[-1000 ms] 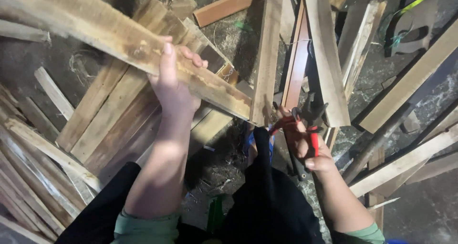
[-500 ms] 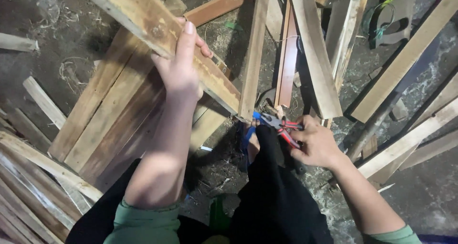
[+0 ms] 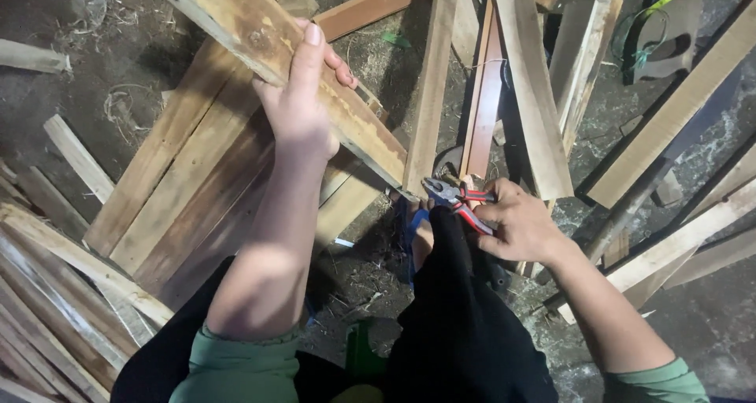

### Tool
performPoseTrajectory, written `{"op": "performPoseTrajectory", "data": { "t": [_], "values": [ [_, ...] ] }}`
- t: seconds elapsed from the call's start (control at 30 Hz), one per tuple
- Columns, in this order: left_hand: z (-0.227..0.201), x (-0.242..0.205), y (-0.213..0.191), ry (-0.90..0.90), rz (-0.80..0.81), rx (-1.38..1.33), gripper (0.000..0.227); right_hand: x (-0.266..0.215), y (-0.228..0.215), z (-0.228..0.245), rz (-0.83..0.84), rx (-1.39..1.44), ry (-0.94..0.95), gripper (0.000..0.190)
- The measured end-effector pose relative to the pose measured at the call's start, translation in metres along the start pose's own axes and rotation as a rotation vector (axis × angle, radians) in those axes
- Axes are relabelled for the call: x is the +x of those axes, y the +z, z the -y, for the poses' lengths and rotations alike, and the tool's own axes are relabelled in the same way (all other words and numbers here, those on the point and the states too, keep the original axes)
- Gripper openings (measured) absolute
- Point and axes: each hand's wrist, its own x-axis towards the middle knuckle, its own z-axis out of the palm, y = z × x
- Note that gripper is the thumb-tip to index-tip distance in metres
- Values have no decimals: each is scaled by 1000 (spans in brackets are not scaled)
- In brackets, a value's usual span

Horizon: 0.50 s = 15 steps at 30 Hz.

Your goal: Assembling and securing wooden planks together using a hammer, nails, and wood glue to build a structure.

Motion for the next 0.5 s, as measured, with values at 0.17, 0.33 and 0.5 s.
{"op": "performPoseTrajectory", "data": {
  "t": [0.17,0.33,0.5],
  "values": [
    [0,1,4,-16,-10,12,19,14,-20,-4,131,-290,-14,32],
    [5,-1,11,-41,-67,44,23,48,-69,26,324,-554,-35,30],
    [4,-5,21,-12,-28,30,19,73,-98,52,510,-705,14,39]
  ]
}}
